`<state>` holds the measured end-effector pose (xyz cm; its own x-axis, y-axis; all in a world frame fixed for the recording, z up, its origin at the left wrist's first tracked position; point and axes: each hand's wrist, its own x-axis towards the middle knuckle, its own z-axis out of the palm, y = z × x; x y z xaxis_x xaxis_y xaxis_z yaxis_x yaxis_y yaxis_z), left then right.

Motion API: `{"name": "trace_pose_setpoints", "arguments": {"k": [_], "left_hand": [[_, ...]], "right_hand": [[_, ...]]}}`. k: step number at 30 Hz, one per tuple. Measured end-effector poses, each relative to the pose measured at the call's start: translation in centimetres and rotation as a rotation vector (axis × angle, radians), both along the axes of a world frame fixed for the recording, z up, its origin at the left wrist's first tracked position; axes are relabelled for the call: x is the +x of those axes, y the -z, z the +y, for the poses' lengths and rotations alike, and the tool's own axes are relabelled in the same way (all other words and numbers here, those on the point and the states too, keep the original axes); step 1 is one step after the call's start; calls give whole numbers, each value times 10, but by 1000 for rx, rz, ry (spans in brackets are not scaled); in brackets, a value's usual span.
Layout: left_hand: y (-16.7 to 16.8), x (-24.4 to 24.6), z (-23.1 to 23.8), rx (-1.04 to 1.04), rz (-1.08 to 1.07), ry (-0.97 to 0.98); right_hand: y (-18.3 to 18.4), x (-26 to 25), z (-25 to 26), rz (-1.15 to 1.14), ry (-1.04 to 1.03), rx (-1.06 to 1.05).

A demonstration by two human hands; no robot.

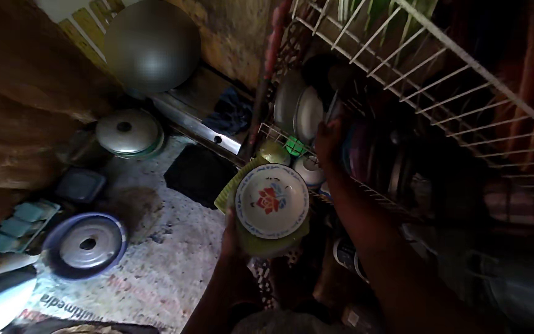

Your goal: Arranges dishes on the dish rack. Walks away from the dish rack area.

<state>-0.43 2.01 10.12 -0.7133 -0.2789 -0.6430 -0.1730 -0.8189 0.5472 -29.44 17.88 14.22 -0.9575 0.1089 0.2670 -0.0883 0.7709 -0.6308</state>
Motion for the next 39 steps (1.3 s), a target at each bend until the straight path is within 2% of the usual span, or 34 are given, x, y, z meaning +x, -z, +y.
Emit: {"name": "trace_pose_setpoints", "arguments": {"k": [2, 5, 8, 11, 13, 16, 18, 21, 22, 25, 27, 30, 33, 36, 39], "left_hand": [[1, 1, 0, 22, 23, 11], [3, -2, -1, 26, 34, 21], [5, -2, -5, -1, 25, 29], [0, -6, -7, 6, 6, 21], [-4, -9, -7, 6, -16, 20], [-10, -12, -6, 1, -92, 9], [-17, -14, -3, 16, -94, -2], [-14, -17, -1, -17, -92, 6], [-11, -18, -1, -26, -82, 17], [-10, -22, 0, -35, -71, 42], [-14, -26, 2, -38, -112, 39], [-5, -23, 2, -63, -86, 59], [-1, -18, 2, -55, -38, 60], [-9, -15, 4, 5, -46, 24], [-8, -10, 4, 14, -48, 33]], "right_hand": [[0, 8, -5, -75, -31, 62], [-9, 42, -1, -165, -187, 85], [-29, 92, 1, -410, -451, 112], [-30, 114, 5, -603, -501, 250], [-35, 118, 7, -573, -431, 264], [-59, 124, 8, -507, -348, 89], [-78, 135, 15, -451, -443, -55], [-90, 151, 32, -59, -732, -99], [-93, 153, 37, 75, -762, -78], [-96, 143, 47, 313, -601, -20], [-83, 119, 50, 355, -420, 52], [-46, 64, 54, 275, -251, 108], [-16, 18, 42, 206, -148, 73], [18, -4, 36, 140, -124, 89], [29, -1, 31, 47, -75, 130]]}}
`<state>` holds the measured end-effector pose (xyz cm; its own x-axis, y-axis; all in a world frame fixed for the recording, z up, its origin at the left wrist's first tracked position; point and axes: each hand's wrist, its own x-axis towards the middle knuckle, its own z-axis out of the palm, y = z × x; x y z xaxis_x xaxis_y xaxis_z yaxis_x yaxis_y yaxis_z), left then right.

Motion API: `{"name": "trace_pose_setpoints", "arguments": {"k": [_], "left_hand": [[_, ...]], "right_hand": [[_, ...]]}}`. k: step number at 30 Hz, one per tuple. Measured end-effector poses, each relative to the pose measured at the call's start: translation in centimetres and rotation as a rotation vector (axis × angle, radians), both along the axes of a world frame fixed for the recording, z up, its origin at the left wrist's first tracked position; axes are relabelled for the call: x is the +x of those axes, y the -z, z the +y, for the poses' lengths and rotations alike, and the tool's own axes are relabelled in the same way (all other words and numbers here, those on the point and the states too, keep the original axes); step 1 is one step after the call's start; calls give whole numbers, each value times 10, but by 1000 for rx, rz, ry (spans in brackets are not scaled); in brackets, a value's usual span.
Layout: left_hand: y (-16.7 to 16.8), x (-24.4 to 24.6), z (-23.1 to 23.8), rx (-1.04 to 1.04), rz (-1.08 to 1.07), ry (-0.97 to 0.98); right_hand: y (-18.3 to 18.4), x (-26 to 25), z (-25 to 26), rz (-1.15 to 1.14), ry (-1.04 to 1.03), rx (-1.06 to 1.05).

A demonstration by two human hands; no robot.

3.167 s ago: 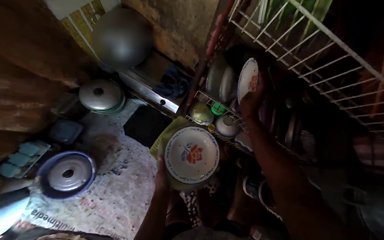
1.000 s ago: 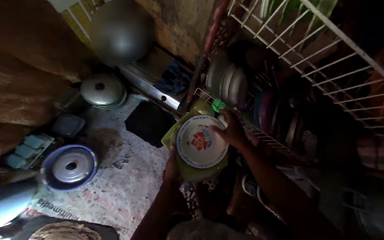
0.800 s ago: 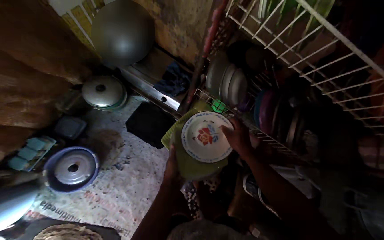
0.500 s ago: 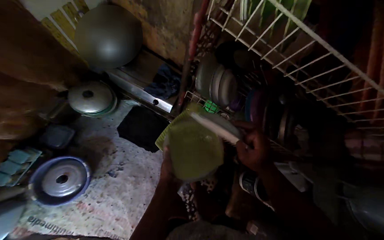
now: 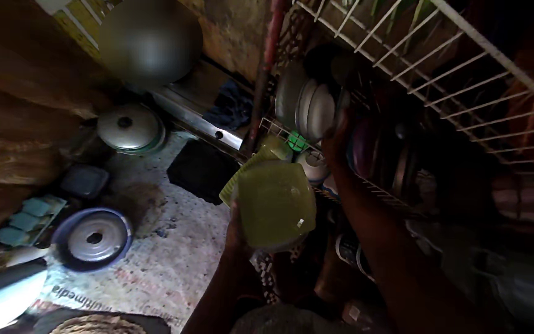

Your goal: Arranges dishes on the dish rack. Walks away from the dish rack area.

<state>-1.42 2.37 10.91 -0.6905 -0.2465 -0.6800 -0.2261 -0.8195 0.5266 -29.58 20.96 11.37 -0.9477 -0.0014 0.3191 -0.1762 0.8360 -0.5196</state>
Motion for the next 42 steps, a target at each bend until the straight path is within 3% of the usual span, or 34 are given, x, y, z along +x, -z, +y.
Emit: {"name": "trace_pose_setpoints", "arguments": {"k": [3, 5, 9, 18, 21, 24, 26, 28, 32, 35, 38, 42], "left_hand": [[1, 3, -1, -31, -33, 19], [1, 0, -2, -33, -50, 11], [-2, -6, -3, -56, -75, 15], [-7, -26, 3, -58, -77, 15], [-5, -29, 4, -49, -72, 7], [0, -29, 5, -53, -44, -14], [-3, -29, 4, -64, -32, -22], [-5, -31, 3, -78, -36, -16], [-3, -34, 3, -85, -42, -18], [-6, -40, 8, -80, -51, -24], [-6, -42, 9, -71, 3, -18], [-2, -38, 7, -107, -29, 11]], "right_hand": [[-15, 41, -6, -118, -77, -67], [-42, 87, -10, -361, -180, -79], [-62, 138, -9, -811, -270, 128], [-82, 130, -6, -769, -91, 102], [-90, 121, 5, -873, -86, -71], [-104, 122, 14, -995, -98, -413], [-114, 125, 18, -927, -90, -414], [-119, 134, 22, -756, -135, -282], [-114, 160, 34, -325, -343, -172], [-104, 168, 41, 39, -430, -202], [-102, 166, 45, 224, -334, -201], [-82, 127, 44, 289, -193, -132]]}}
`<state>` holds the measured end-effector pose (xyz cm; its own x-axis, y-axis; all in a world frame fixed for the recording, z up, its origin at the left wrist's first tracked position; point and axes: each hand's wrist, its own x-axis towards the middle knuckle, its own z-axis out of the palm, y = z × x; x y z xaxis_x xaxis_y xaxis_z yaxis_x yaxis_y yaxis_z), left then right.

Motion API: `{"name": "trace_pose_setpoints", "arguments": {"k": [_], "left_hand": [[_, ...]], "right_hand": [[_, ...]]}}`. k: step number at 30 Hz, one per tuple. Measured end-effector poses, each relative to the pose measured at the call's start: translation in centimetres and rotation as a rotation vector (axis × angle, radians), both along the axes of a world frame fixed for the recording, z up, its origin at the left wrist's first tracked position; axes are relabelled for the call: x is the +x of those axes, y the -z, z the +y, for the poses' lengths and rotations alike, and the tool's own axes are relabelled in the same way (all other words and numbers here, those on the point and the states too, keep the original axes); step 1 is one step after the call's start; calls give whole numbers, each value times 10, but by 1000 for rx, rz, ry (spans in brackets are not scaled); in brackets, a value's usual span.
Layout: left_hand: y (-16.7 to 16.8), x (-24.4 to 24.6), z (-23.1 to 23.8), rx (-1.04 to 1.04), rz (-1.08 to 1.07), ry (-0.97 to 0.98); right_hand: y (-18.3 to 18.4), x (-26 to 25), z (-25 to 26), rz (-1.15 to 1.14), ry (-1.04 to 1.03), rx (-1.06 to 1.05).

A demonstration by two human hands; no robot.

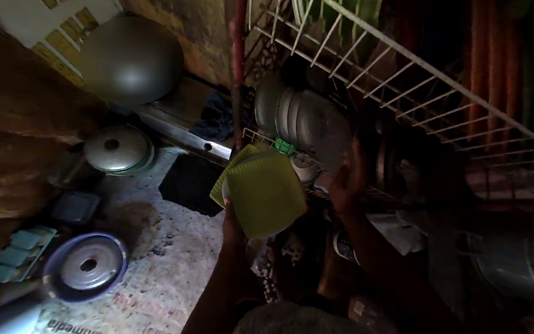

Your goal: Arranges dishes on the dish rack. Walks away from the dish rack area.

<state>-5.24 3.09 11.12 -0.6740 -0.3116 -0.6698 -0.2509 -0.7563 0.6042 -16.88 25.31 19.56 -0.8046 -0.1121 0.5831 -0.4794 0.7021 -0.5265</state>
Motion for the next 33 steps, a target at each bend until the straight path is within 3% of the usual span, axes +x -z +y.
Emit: {"name": "trace_pose_setpoints", "arguments": {"k": [5, 10, 17, 21, 23, 26, 33], "left_hand": [[-5, 11, -5, -15, 35, -10], [-2, 24, -12, -15, 49, -16], [-12, 31, -20, -2, 46, -18], [-27, 32, -21, 9, 58, 3], [-37, 30, -19, -11, 34, 16], [-51, 30, -16, -10, 18, 26], [-91, 27, -2, 83, 101, 59]], "right_hand": [[53, -70, -12, 71, 129, 13], [83, -93, -33, 67, 166, 30], [109, -104, -49, -298, 254, 96], [59, -69, -58, -549, 170, 54], [20, -33, -57, -817, 24, 37], [-7, 13, -41, -1133, -117, 118], [-69, 31, -26, -1065, 100, 92]]}}
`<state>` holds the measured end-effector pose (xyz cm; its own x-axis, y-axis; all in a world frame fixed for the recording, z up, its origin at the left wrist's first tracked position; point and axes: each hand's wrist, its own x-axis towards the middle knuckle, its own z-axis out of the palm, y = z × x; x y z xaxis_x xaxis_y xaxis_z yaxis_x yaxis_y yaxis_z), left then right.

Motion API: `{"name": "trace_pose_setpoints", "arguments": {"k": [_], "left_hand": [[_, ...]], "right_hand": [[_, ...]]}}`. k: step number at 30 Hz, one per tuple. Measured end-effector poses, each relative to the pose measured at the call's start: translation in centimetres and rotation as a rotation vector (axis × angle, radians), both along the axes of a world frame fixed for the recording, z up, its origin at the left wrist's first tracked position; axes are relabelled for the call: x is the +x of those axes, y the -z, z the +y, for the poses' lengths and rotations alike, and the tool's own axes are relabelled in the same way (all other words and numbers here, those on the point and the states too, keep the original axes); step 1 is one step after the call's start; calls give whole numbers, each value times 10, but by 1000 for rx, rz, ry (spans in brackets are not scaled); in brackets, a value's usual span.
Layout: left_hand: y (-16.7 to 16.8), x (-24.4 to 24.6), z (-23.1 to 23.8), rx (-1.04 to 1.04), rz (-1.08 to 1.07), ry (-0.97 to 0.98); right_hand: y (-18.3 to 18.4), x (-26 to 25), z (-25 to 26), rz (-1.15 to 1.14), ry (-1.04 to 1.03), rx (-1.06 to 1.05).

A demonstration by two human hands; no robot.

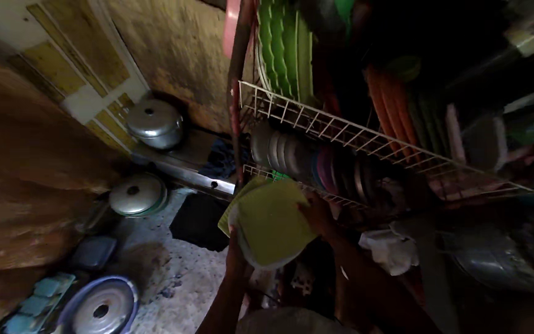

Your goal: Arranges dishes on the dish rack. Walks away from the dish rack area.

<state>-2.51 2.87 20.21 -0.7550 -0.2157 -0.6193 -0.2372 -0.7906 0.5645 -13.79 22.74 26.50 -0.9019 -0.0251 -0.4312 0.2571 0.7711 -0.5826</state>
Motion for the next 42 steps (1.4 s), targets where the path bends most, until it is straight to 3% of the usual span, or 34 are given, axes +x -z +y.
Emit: {"name": "trace_pose_setpoints", "arguments": {"k": [4, 9, 11, 14, 17, 19, 22, 27, 34, 42], "left_hand": [[-18, -4, 0, -12, 44, 13], [-31, -11, -4, -23, 84, 20], [-36, -14, -5, -31, 81, 19], [-42, -16, -6, -44, 51, 18], [-49, -18, -7, -71, 17, 44], [-49, -19, -10, -70, 33, 46], [-51, -18, -16, -58, 86, 41], [-51, -13, -26, -66, 112, 41], [-53, 2, -40, -46, 124, 11], [-53, 5, -53, -50, 57, -8]], "right_hand": [[-39, -2, 2, 24, 20, 66], [-81, 6, 5, 167, 91, -142], [-98, 15, -1, 221, 58, -230], [-122, 40, -21, 309, -91, -187], [-126, 67, -30, 675, -393, -79], [-130, 74, -32, 1014, -465, -71], [-159, 71, -37, 1359, -356, -37], [-207, 3, -64, 1588, -159, 52], [-202, -95, -117, 1600, 35, 62], [-199, -104, -143, 1533, 102, 167]]}}
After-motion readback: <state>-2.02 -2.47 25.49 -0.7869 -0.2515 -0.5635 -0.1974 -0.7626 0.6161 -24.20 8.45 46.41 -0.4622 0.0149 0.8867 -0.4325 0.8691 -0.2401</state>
